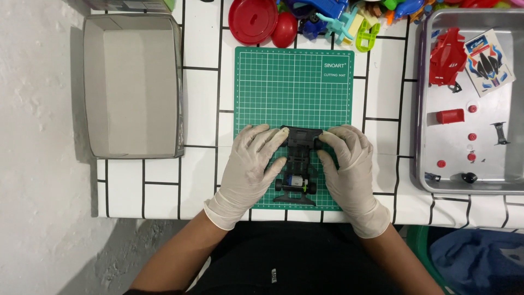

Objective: Assembling a small plastic toy car chassis by installing gears and other internal components on a cutting mat.

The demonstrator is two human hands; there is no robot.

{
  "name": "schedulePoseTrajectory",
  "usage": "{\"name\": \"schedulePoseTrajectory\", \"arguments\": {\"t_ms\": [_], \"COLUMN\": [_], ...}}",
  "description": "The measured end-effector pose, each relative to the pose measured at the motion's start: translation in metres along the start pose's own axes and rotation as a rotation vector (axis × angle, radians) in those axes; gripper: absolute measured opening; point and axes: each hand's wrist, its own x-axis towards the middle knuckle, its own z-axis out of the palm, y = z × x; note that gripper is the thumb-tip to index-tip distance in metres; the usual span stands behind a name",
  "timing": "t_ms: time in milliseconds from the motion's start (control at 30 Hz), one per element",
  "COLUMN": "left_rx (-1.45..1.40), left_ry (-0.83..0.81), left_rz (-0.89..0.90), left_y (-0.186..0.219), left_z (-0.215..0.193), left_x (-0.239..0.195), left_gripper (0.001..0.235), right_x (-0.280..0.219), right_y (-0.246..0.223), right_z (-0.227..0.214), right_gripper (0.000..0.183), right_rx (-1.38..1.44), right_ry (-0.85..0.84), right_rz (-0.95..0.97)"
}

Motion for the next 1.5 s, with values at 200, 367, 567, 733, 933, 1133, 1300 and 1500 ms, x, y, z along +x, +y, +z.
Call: {"name": "schedulePoseTrajectory", "arguments": {"t_ms": [200,367,567,733,933,1133,1300,1500], "left_rx": [-0.021,-0.023,-0.004,0.046,-0.051,0.008,-0.015,-0.028], "left_ry": [0.005,0.012,0.011,-0.024,0.039,0.013,0.015,0.024], "left_rz": [-0.012,-0.008,-0.006,0.010,-0.039,-0.040,-0.039,-0.032], "left_y": [0.000,-0.001,-0.002,-0.004,0.008,0.008,0.004,0.000], "left_z": [0.000,0.001,0.003,0.003,-0.005,-0.008,0.000,0.004], "left_x": [-0.001,-0.002,0.001,0.010,0.019,0.022,0.018,0.016], "left_gripper": [0.054,0.053,0.052,0.045,0.034,0.026,0.028,0.028], "right_x": [0.000,0.001,0.002,-0.004,-0.004,-0.002,-0.002,0.000], "right_y": [0.000,-0.004,-0.005,0.005,0.009,0.006,0.002,-0.001], "right_z": [0.002,-0.001,-0.002,0.005,0.007,0.005,0.006,0.003], "right_gripper": [0.031,0.031,0.037,0.042,0.035,0.037,0.033,0.032], "right_rx": [-0.001,0.005,0.009,-0.005,-0.002,0.013,0.006,0.010], "right_ry": [0.006,-0.005,-0.012,-0.010,-0.016,-0.018,-0.013,-0.013], "right_rz": [-0.021,-0.007,0.002,0.004,0.016,0.008,0.046,0.031]}}
